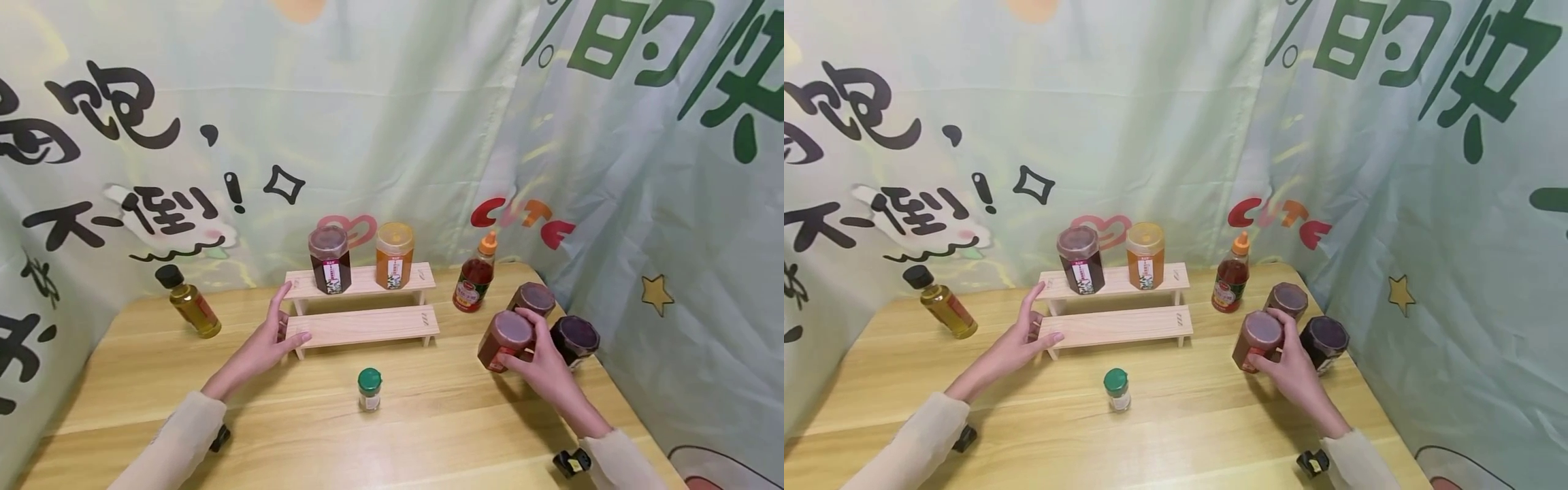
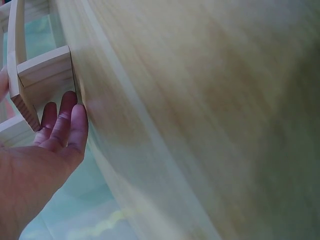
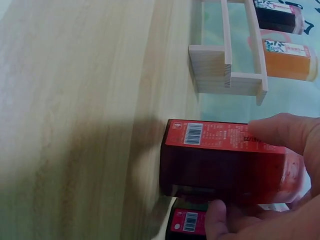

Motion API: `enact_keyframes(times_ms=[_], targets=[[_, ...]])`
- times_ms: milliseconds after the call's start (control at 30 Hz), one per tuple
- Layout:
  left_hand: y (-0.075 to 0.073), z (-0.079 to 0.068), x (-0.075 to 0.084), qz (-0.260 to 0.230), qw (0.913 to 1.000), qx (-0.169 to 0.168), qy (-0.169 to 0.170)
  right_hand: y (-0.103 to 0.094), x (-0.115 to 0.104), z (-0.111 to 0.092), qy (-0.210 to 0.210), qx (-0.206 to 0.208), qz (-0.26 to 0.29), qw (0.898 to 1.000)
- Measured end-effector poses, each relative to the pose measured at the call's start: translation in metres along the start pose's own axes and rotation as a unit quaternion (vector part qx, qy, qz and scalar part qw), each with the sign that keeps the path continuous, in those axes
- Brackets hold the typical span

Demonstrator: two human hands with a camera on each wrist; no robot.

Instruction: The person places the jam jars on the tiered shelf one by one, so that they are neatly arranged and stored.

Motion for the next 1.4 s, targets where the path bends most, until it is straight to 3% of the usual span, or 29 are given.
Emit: enact_keyframes(times_ms=[467,700,933,1133,1400], targets=[[-0.003,-0.001,0.004,-0.011,0.9999,-0.001,0.013,-0.002,-0.002,0.000,-0.011,0.027,-0.049,0.998],[-0.010,-0.003,0.006,-0.008,0.9998,-0.020,-0.004,0.000,-0.001,0.000,-0.024,0.056,-0.098,0.993],[-0.016,-0.003,0.007,-0.002,0.9993,-0.036,0.001,0.004,-0.001,-0.001,-0.038,0.075,-0.094,0.992],[-0.021,-0.005,0.009,-0.001,0.9989,-0.044,0.014,0.008,-0.012,-0.001,-0.039,0.078,-0.097,0.991],[-0.027,-0.004,0.004,0.006,0.9984,-0.056,0.010,0.018,-0.032,-0.002,-0.073,0.065,-0.108,0.989]])
Point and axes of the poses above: each hand's wrist, its own z-axis towards the middle knuckle, its own y-axis out of the palm, x = y × z, the point moved 1 cm from there along z, towards the middle knuckle, and after that the axes turned 7 degrees about y, right-handed, at the moved point
